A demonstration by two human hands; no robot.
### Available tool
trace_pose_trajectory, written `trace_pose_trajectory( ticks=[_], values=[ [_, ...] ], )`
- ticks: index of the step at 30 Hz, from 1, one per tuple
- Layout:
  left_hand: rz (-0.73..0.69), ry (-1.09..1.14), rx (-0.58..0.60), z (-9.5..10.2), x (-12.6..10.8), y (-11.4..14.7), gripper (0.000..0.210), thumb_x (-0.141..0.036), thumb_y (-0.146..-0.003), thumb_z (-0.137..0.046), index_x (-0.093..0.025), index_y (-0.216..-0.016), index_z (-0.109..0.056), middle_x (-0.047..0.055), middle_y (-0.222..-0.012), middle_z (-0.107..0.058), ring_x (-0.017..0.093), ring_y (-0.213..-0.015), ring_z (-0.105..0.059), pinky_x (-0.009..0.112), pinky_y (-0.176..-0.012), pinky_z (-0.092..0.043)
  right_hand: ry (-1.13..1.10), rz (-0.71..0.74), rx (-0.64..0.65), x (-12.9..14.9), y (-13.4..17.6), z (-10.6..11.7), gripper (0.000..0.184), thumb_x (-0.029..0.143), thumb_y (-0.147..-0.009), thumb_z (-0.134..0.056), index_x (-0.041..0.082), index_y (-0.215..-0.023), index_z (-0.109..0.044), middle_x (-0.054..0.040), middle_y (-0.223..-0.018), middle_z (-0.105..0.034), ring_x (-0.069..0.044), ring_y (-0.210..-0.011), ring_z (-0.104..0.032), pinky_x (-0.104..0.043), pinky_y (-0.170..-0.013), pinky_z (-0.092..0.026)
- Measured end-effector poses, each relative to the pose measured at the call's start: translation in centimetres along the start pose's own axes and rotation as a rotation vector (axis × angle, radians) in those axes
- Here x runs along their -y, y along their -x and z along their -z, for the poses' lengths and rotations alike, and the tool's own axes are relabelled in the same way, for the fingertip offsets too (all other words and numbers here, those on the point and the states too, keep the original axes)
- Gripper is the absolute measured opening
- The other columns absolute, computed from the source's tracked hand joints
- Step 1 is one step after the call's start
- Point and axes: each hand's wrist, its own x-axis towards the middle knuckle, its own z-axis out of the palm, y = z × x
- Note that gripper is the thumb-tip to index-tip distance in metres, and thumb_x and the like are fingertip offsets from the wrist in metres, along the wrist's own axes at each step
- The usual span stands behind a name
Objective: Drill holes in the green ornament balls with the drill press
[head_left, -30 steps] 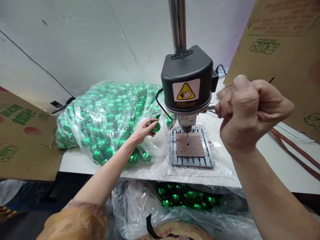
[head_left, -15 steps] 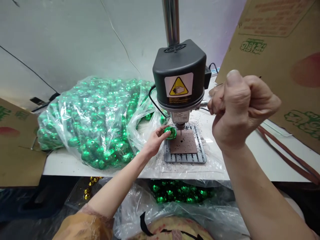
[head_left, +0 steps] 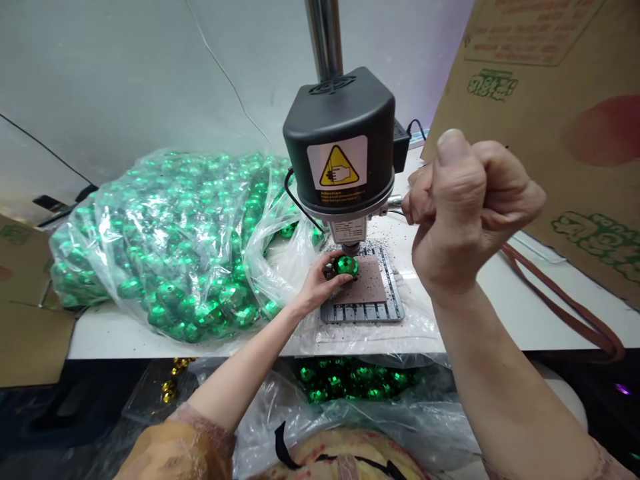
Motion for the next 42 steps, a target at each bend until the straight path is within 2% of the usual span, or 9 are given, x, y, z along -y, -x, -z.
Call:
trace_pose_trajectory(
  ticks=[4,11,17,28,35,39,42],
  values=[
    [-0.047,-0.030,0.019,-0.3,0.0,0.0,0.062,-0.042,-0.076,-0.089,-0.019,-0.130,-0.069,0.012,-0.127,-0.073,0.032,-0.121,-0.064,0.040,-0.102,-0.049,-0.013,-0.006,0.000,0.0,0.0,0.0,0.051,0.033,-0.096,-0.061,0.022,-0.059,-0.027,0.0041,-0.051,-0.030,-0.009,-0.045,-0.035,-0.035,-0.049,-0.024],
    [-0.148,-0.024,0.025,-0.3,1.6,-0.5,0.070,-0.049,-0.074,-0.092,-0.020,-0.131,-0.066,0.011,-0.126,-0.073,0.031,-0.119,-0.066,0.043,-0.108,-0.049,-0.024,-0.001,0.004,0.0,0.0,-0.1,0.049,0.030,-0.097,-0.060,0.022,-0.060,-0.028,0.0050,-0.051,-0.031,-0.007,-0.045,-0.037,-0.032,-0.049,-0.025],
    [-0.166,0.006,0.073,0.1,2.7,-0.9,0.067,-0.047,-0.073,-0.093,-0.020,-0.129,-0.067,0.012,-0.128,-0.072,0.031,-0.124,-0.065,0.046,-0.111,-0.048,-0.062,0.021,0.015,0.1,-0.1,-0.1,0.044,0.025,-0.097,-0.059,0.022,-0.062,-0.031,0.0064,-0.053,-0.033,-0.005,-0.046,-0.037,-0.029,-0.050,-0.025],
    [-0.286,-0.111,0.075,-0.1,2.2,-0.6,0.061,-0.048,-0.079,-0.089,-0.021,-0.129,-0.068,0.012,-0.129,-0.070,0.031,-0.125,-0.065,0.048,-0.112,-0.049,-0.018,0.026,0.012,0.1,0.0,-0.2,0.046,0.028,-0.098,-0.058,0.021,-0.062,-0.030,0.0066,-0.053,-0.031,-0.003,-0.047,-0.036,-0.026,-0.050,-0.028],
    [-0.196,-0.046,0.042,-1.5,1.9,0.1,0.056,-0.055,-0.086,-0.082,-0.021,-0.127,-0.067,0.010,-0.122,-0.073,0.029,-0.117,-0.069,0.045,-0.105,-0.055,-0.038,0.004,0.015,0.1,0.0,-0.1,0.046,0.030,-0.097,-0.060,0.022,-0.062,-0.031,0.0066,-0.052,-0.031,-0.005,-0.046,-0.034,-0.029,-0.048,-0.027],
    [-0.175,0.064,-0.031,-2.2,2.0,0.2,0.066,-0.054,-0.078,-0.090,-0.021,-0.129,-0.062,0.011,-0.125,-0.072,0.029,-0.118,-0.069,0.046,-0.107,-0.056,-0.046,0.018,0.014,0.0,0.1,-0.1,0.045,0.025,-0.097,-0.058,0.021,-0.061,-0.031,0.0064,-0.053,-0.031,-0.004,-0.046,-0.036,-0.027,-0.050,-0.027],
    [-0.163,0.096,-0.051,-2.3,2.1,0.3,0.066,-0.051,-0.075,-0.093,-0.022,-0.125,-0.061,0.010,-0.124,-0.071,0.028,-0.118,-0.069,0.046,-0.107,-0.055,-0.051,0.025,0.009,0.3,0.1,-0.1,0.045,0.021,-0.097,-0.058,0.019,-0.060,-0.031,0.0065,-0.052,-0.030,-0.002,-0.046,-0.037,-0.026,-0.050,-0.025]
  ],
)
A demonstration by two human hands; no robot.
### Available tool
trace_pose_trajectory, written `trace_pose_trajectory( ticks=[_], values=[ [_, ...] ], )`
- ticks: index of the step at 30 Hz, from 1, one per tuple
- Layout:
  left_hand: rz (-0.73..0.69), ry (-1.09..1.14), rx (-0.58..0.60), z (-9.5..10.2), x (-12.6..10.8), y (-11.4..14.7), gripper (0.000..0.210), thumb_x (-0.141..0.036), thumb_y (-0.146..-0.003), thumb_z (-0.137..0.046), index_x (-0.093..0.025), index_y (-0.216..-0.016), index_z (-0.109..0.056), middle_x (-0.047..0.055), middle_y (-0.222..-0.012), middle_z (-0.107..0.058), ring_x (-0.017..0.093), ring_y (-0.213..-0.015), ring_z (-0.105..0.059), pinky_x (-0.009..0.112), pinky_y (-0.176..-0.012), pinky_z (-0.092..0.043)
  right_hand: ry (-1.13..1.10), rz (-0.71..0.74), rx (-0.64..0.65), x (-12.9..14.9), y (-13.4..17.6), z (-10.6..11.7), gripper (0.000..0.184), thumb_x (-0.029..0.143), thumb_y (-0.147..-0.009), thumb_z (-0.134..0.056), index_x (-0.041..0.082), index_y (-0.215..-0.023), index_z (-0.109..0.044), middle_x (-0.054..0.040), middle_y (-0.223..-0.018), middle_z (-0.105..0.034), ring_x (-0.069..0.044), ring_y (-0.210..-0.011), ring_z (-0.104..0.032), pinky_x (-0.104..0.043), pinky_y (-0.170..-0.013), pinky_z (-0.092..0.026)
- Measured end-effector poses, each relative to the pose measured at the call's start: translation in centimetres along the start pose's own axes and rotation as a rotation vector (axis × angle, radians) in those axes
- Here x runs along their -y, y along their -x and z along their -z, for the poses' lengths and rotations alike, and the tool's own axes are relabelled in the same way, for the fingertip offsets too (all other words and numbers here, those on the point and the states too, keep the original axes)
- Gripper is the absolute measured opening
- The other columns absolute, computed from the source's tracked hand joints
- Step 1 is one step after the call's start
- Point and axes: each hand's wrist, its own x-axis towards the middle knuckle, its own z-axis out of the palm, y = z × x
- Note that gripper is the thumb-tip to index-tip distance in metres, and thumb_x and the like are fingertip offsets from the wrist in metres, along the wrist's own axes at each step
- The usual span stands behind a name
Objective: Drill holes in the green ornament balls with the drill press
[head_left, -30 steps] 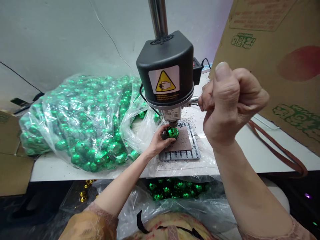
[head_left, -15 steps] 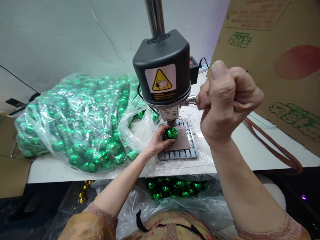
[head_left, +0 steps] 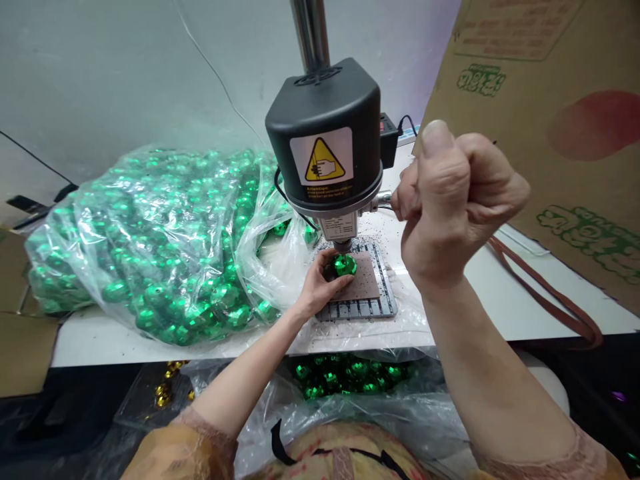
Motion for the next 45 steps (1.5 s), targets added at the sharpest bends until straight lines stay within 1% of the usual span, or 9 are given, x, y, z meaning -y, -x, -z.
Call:
trace_pose_trajectory(
  ticks=[8,13,17,21,26,31,36,42,45],
  values=[
    [-0.012,-0.034,0.059,-0.1,0.2,0.9,0.062,-0.051,-0.076,-0.092,-0.022,-0.123,-0.062,0.009,-0.123,-0.069,0.027,-0.117,-0.066,0.046,-0.107,-0.053,0.091,-0.169,0.061,-0.3,-3.0,-1.1,0.051,0.023,-0.094,-0.062,0.022,-0.055,-0.031,0.0067,-0.050,-0.026,-0.004,-0.042,-0.030,-0.027,-0.045,-0.025],
    [-0.036,-0.078,0.070,-0.2,-0.2,1.0,0.061,-0.053,-0.080,-0.088,-0.022,-0.125,-0.061,0.009,-0.124,-0.069,0.028,-0.121,-0.065,0.045,-0.109,-0.052,0.114,-0.194,0.092,-0.9,-4.1,-1.2,0.051,0.033,-0.092,-0.065,0.022,-0.054,-0.033,0.0063,-0.051,-0.027,-0.007,-0.042,-0.025,-0.030,-0.046,-0.024],
    [-0.001,-0.073,0.075,-0.4,-0.3,1.1,0.058,-0.054,-0.085,-0.084,-0.022,-0.127,-0.060,0.009,-0.122,-0.070,0.027,-0.118,-0.066,0.045,-0.107,-0.053,0.094,-0.204,0.074,-0.9,-4.1,-1.2,0.051,0.020,-0.093,-0.062,0.022,-0.052,-0.032,0.0073,-0.048,-0.025,-0.005,-0.041,-0.025,-0.028,-0.046,-0.026],
    [0.017,-0.051,0.041,-0.8,-0.2,1.3,0.059,-0.054,-0.084,-0.085,-0.023,-0.127,-0.059,0.009,-0.121,-0.071,0.026,-0.114,-0.068,0.043,-0.103,-0.055,0.038,-0.164,0.071,-0.6,-3.4,-1.0,0.050,0.014,-0.093,-0.060,0.022,-0.053,-0.031,0.0080,-0.046,-0.026,-0.004,-0.041,-0.025,-0.028,-0.045,-0.026],
    [0.017,-0.078,0.021,-0.8,0.0,1.3,0.060,-0.054,-0.082,-0.087,-0.022,-0.126,-0.061,0.010,-0.122,-0.070,0.026,-0.113,-0.068,0.042,-0.102,-0.055,0.050,-0.073,0.016,0.1,-1.1,-0.1,0.047,0.020,-0.093,-0.061,0.022,-0.056,-0.031,0.0064,-0.049,-0.030,-0.006,-0.044,-0.033,-0.029,-0.047,-0.028],
    [0.013,-0.109,0.011,-0.7,0.1,1.3,0.061,-0.056,-0.081,-0.087,-0.022,-0.126,-0.061,0.010,-0.122,-0.068,0.026,-0.113,-0.067,0.042,-0.102,-0.055,0.104,0.004,-0.035,-0.5,0.3,0.7,0.056,0.030,-0.091,-0.066,0.022,-0.056,-0.022,0.0057,-0.049,-0.025,-0.006,-0.044,-0.031,-0.032,-0.047,-0.031],
    [-0.004,-0.116,0.006,-0.7,0.1,1.3,0.062,-0.059,-0.081,-0.086,-0.022,-0.124,-0.061,0.009,-0.120,-0.069,0.027,-0.112,-0.068,0.042,-0.100,-0.056,0.042,0.112,0.002,-1.2,1.2,1.3,0.054,0.024,-0.092,-0.061,0.020,-0.059,-0.019,0.0057,-0.049,-0.021,-0.004,-0.043,-0.027,-0.031,-0.046,-0.022],
    [-0.022,-0.099,0.008,-0.8,0.0,1.3,0.061,-0.059,-0.081,-0.086,-0.022,-0.123,-0.061,0.009,-0.118,-0.070,0.027,-0.111,-0.069,0.042,-0.099,-0.056,0.035,0.141,0.024,-1.5,2.3,2.4,0.052,0.028,-0.094,-0.061,0.019,-0.064,-0.020,0.0056,-0.052,-0.026,-0.004,-0.045,-0.029,-0.028,-0.048,-0.027],
    [-0.028,-0.094,-0.003,-0.9,0.0,1.3,0.061,-0.060,-0.081,-0.086,-0.023,-0.122,-0.061,0.009,-0.117,-0.070,0.026,-0.110,-0.069,0.042,-0.098,-0.057,0.135,0.044,0.002,-1.3,2.9,3.0,0.055,0.039,-0.094,-0.062,0.019,-0.061,-0.023,0.0051,-0.053,-0.029,-0.005,-0.048,-0.033,-0.030,-0.052,-0.033]
  ],
)
